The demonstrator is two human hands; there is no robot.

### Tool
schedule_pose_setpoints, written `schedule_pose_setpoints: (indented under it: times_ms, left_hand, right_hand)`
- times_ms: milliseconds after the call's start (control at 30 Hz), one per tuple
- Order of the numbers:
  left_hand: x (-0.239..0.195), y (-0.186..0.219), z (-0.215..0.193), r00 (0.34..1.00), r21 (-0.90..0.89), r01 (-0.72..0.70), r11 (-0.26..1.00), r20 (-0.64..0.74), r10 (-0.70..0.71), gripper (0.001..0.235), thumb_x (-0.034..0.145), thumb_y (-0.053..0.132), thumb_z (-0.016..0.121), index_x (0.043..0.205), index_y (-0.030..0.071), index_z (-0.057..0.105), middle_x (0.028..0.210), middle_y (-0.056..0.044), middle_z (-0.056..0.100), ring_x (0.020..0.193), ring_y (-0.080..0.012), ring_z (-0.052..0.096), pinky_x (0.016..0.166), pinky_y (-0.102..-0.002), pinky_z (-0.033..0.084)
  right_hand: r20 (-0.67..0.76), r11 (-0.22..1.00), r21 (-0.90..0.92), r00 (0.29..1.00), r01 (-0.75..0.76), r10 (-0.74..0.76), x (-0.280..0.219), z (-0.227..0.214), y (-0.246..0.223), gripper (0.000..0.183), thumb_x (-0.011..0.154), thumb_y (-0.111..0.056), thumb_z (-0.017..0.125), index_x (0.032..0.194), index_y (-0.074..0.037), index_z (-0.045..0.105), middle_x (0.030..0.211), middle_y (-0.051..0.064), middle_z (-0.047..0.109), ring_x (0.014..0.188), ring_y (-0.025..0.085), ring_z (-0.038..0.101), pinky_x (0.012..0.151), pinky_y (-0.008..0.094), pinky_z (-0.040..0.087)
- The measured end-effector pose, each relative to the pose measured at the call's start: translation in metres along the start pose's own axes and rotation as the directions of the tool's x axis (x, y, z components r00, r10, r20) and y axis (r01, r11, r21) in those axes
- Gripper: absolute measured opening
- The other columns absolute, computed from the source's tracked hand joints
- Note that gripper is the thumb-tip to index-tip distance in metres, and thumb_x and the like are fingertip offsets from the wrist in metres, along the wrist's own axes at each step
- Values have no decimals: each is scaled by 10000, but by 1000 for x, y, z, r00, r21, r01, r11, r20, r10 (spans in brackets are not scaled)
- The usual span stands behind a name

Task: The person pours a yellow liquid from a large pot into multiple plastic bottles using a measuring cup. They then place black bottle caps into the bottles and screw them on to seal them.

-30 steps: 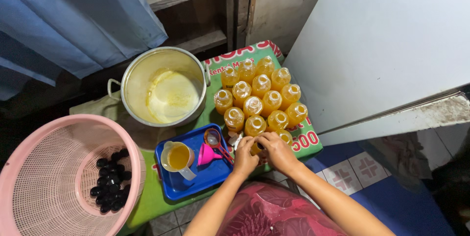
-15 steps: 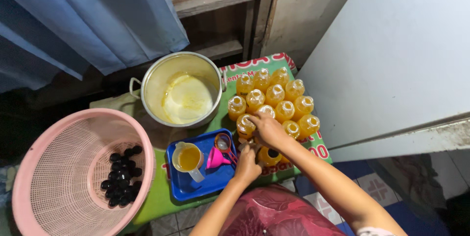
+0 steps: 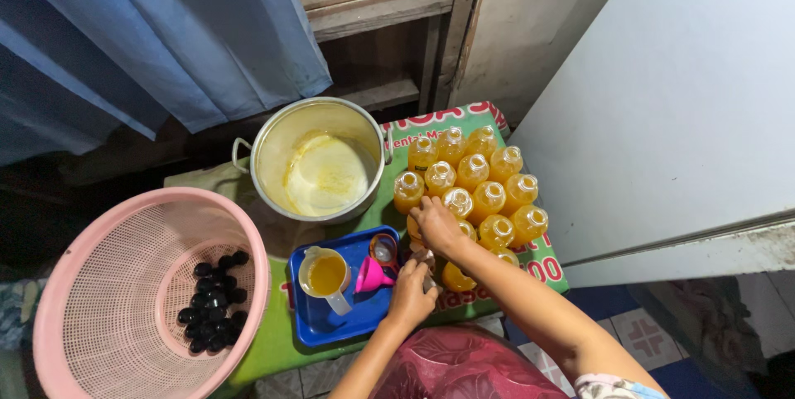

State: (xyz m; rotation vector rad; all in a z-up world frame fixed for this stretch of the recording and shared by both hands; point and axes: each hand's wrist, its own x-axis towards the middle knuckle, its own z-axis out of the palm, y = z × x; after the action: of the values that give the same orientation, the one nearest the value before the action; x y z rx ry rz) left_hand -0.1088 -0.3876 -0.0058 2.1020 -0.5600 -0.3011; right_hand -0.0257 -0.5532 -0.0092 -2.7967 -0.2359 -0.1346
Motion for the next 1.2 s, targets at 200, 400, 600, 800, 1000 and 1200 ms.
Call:
schedule_pose_setpoints:
  times_ms: [200,400,600,800,1000,1200]
  left_hand:
    - [5,8,2,998,7,8,1000,57,-8,538,717,67,811,1224,2,644,1184,-210,593,1116,-419,567,960,-467,486]
    - [19,21,3,983,-2,-168,986,-68,168,428,733,39,765,1153,-2,689,1153,-217,639,1133,-417,591,969,-461,498]
    - [29,60,-7,955,-16,-293,956,-47,292,387,751,114,819,1107,21,700,1130,-192,682,1091,-403,611,958,-474,484]
    - [28,84,-5,920,-4,-390,921,34,390,408,720,95,813,1098,6,689,1168,-197,643,1135,-393,584,991,-457,484]
    - [26,78,4,920,42,-390,920,65,387,393,740,61,794,1114,10,686,1200,-173,632,1150,-379,581,983,-453,484]
    - [27,73,9,923,58,-381,923,76,376,384,731,14,781,1103,28,684,1161,-146,635,1121,-370,585,965,-454,487]
  right_hand:
    - [-62,978,207,997,-40,54,-12,-47,-12,386,711,-78,811,1083,-45,712,994,214,609,960,411,611,822,477,527]
    - [-227,946,325,970,-13,91,-17,-116,-21,347,731,-128,848,1049,-69,723,935,181,627,909,391,622,798,469,518]
    - [-271,882,468,943,-49,195,-37,-193,-31,322,769,-167,837,1056,-76,725,915,98,659,732,233,639,648,365,534]
    - [-391,900,426,879,-90,273,-66,-263,-33,314,749,-187,871,1013,-64,755,808,59,649,641,143,566,580,290,489]
    - [-381,863,441,819,-246,429,-100,-305,-21,294,743,-179,868,980,-42,760,799,37,663,620,91,536,564,265,469]
    - [-299,837,301,788,-458,539,-127,-292,11,327,692,-217,866,952,-40,775,777,103,675,626,193,618,608,329,525]
